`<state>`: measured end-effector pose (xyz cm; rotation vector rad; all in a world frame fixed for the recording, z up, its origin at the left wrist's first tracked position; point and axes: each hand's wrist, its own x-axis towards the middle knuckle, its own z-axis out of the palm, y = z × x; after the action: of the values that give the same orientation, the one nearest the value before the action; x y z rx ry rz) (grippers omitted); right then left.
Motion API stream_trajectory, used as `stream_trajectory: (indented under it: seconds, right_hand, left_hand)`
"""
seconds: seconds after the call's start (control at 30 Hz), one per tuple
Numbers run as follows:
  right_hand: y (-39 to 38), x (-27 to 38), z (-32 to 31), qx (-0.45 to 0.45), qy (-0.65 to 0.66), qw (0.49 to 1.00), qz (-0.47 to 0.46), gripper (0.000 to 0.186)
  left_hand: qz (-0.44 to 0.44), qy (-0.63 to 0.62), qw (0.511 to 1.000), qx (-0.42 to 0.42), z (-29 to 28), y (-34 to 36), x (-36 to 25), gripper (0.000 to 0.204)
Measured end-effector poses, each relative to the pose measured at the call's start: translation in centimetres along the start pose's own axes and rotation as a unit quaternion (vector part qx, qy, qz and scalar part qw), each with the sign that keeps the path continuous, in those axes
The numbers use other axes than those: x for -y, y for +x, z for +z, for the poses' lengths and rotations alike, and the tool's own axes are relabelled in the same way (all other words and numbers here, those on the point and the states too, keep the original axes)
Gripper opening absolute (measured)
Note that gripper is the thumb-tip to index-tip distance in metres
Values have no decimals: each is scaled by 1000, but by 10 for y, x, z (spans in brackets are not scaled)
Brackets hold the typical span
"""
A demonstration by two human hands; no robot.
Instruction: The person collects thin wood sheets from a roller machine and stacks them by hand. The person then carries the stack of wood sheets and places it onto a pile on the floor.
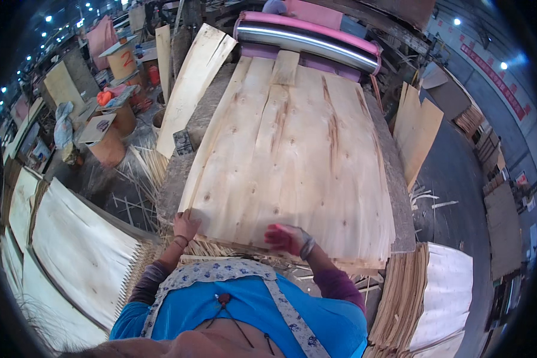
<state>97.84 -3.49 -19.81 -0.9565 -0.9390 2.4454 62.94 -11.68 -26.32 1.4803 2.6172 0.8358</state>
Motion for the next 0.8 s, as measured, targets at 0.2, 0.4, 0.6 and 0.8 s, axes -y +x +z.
stream_trajectory:
  seconds: [0.2, 0.4, 0.6, 0.8]
  right_hand:
    - [-48, -43, 4, -7, 11, 994, 108, 49]
    - [-57, -56, 3, 0, 53, 990, 129, 54]
    - [-56, -64, 32, -26, 229, 973, -9, 55]
    - [-34, -45, 8, 35, 241, 969, -31, 43]
  left_hand:
    - [-43, -258, 960, 104, 14, 33, 36, 43]
    - [-34, -435, 891, 122, -46, 48, -2, 32]
    - [-87, -651, 738, 154, -91, 47, -26, 24]
    - [-224, -558, 792, 111, -47, 45, 20, 18]
